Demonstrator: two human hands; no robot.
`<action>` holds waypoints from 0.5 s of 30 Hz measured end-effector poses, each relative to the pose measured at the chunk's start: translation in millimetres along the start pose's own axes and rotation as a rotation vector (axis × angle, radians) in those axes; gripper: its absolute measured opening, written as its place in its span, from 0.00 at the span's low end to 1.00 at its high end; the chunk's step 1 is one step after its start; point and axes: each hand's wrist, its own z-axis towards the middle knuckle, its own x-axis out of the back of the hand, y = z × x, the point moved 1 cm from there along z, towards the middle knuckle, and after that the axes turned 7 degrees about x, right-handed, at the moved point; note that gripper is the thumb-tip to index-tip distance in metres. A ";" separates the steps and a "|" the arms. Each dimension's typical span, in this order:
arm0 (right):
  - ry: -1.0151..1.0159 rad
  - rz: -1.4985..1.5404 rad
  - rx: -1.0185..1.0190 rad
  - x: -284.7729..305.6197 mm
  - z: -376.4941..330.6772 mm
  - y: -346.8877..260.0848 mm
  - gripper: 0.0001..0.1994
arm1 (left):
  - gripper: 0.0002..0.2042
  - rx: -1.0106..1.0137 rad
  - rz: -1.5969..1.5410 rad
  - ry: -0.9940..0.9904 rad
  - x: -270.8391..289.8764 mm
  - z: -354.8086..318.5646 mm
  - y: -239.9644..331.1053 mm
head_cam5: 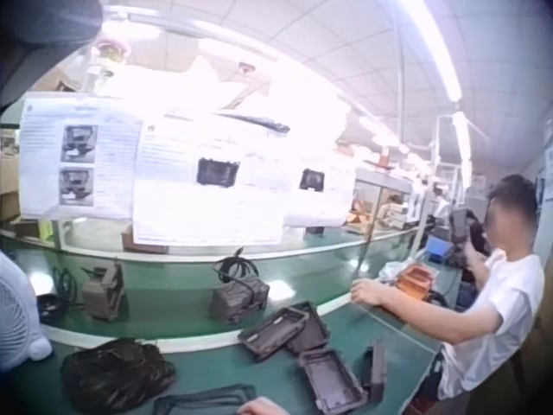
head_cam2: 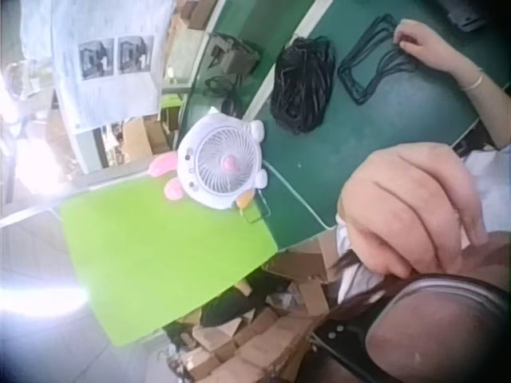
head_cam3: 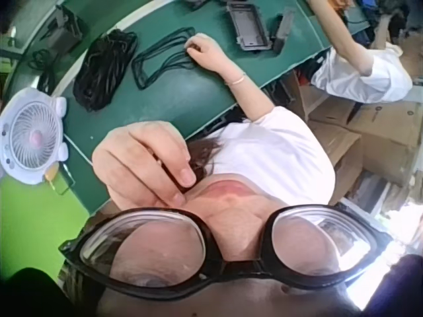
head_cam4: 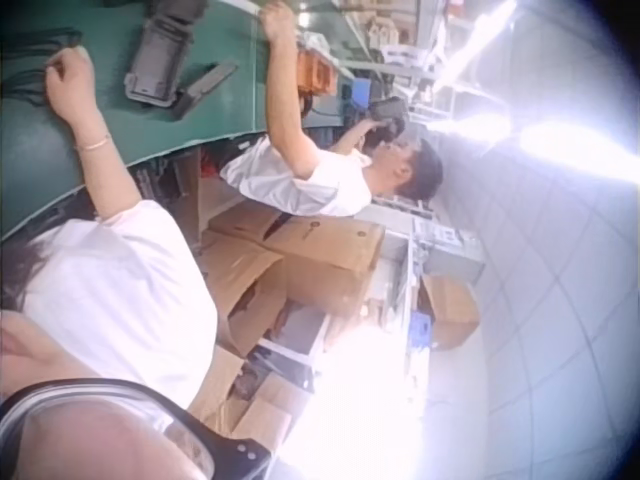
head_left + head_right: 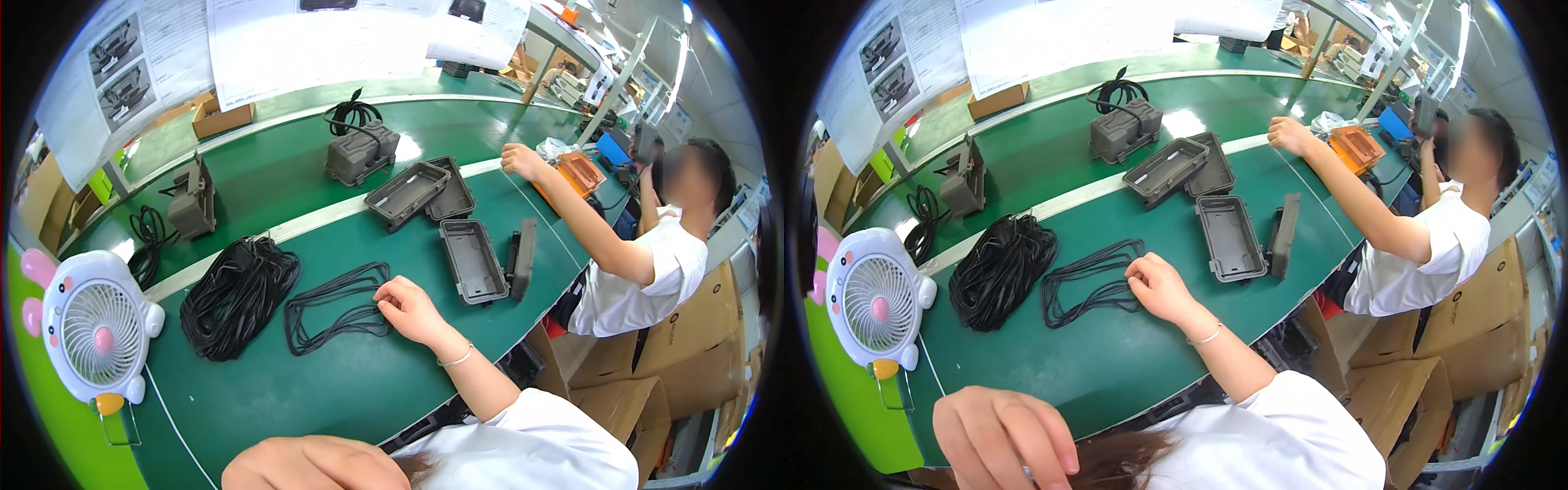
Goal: Fitting a rubber gasket into the groove of a plastic junction box housing.
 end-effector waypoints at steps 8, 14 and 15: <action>0.024 -0.103 0.071 10.1 0.5 -4.7 0.03 | 0.29 0.035 0.038 -0.113 11.8 12.9 -13.3; -0.028 0.001 -0.036 3.9 0.5 -9.1 0.03 | 0.34 -0.041 -0.090 -0.203 3.6 10.3 -19.1; -0.024 0.010 -0.031 2.1 0.6 -7.9 0.03 | 0.34 -0.060 0.012 -0.172 2.9 7.7 -18.1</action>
